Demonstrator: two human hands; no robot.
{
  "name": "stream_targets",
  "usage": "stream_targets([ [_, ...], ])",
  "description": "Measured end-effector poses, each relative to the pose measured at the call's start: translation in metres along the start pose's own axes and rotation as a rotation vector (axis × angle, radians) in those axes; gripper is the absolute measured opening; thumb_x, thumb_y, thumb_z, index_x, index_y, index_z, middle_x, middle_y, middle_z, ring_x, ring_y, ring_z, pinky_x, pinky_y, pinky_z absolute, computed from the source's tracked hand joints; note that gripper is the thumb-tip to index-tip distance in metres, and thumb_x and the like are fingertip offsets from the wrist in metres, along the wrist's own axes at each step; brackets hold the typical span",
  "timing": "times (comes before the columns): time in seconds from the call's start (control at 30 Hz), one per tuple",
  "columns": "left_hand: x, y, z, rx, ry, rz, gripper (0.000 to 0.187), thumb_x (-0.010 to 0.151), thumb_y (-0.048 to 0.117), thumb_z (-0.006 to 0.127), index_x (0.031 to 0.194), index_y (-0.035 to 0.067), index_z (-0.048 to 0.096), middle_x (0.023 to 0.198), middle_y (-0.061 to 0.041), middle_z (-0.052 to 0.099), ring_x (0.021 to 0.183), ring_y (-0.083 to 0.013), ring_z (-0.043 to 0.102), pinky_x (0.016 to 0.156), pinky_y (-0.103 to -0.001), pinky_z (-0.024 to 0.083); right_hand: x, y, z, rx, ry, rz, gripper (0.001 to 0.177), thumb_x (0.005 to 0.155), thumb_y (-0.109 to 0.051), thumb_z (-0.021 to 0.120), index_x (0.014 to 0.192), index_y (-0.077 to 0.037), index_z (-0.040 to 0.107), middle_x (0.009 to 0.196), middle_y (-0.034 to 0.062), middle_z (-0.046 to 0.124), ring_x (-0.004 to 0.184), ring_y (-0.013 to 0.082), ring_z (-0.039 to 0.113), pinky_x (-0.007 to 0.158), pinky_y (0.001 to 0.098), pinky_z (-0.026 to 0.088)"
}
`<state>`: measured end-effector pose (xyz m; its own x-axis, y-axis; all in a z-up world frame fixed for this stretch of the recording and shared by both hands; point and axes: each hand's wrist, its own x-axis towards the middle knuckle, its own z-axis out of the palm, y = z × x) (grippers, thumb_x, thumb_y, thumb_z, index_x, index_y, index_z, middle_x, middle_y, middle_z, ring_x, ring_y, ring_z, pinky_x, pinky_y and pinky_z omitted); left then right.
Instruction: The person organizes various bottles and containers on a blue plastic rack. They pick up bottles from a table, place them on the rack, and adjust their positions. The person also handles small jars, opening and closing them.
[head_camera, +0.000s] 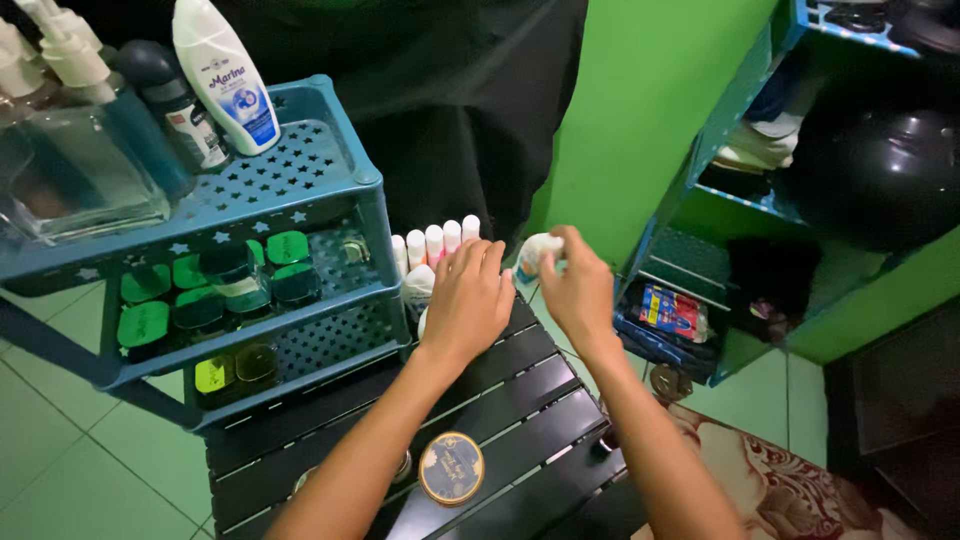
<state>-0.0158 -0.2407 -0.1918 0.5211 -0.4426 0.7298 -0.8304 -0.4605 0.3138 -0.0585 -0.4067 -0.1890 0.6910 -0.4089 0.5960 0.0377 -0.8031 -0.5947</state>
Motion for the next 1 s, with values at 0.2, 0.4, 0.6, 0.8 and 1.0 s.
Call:
stream_targets([
  [0.2,-0.002,0.025,-0.033,-0.155,0.089,-0.021,0.04,0.101,0.022,0.062,0.133,-0.002,0.057,0.126,-0.02,0.062,0.121,-0.0383,0.056,0.104,-0.048,0.041,-0.005,-0.052,-0.065,0.279,0.095,-0.119,0.027,0.098,-0.009,0.069,0.124,-0.003,0.065,0.105,0.014,0.075,0.091,0.0185,0.074,0.08,0.032,0.059],
  [0.4,-0.01,0.041,-0.083,-0.663,-0.252,-0.328,0.037,0.106,0.034,0.054,0.126,0.003,0.058,0.105,-0.02,0.073,0.1,-0.0362,0.072,0.086,-0.044,0.053,-0.007,-0.086,-0.075,0.91,-0.196,0.118,0.036,0.1,-0.007,0.067,0.134,0.001,0.06,0.111,0.0114,0.071,0.098,0.0136,0.068,0.089,0.0305,0.057],
  [0.6,-0.03,0.041,-0.113,-0.647,-0.016,-0.228,0.039,0.106,0.026,0.059,0.134,0.001,0.051,0.112,-0.025,0.071,0.104,-0.0421,0.071,0.088,-0.045,0.054,-0.02,-0.127,-0.05,1.026,-0.267,0.133,0.04,0.099,-0.008,0.066,0.135,0.005,0.055,0.119,0.0144,0.072,0.105,0.0148,0.07,0.092,0.0293,0.058],
  [0.8,-0.039,0.035,-0.125,-0.58,0.185,-0.294,0.047,0.098,0.014,0.066,0.14,0.002,0.048,0.119,-0.024,0.068,0.104,-0.0386,0.072,0.086,-0.041,0.057,-0.046,-0.163,-0.041,0.801,-0.38,-0.05,0.049,0.093,-0.009,0.074,0.135,0.004,0.053,0.119,0.0094,0.07,0.103,0.0104,0.067,0.087,0.0256,0.057],
  [1.0,-0.053,0.032,-0.147,-0.436,0.257,-0.198,0.048,0.095,0.01,0.068,0.14,0.002,0.052,0.123,-0.025,0.067,0.108,-0.04,0.071,0.091,-0.041,0.057,-0.058,-0.186,-0.035,0.671,-0.439,0.005,0.049,0.087,-0.013,0.079,0.13,0.0,0.061,0.104,0.0056,0.071,0.084,0.0057,0.061,0.07,0.0232,0.054],
])
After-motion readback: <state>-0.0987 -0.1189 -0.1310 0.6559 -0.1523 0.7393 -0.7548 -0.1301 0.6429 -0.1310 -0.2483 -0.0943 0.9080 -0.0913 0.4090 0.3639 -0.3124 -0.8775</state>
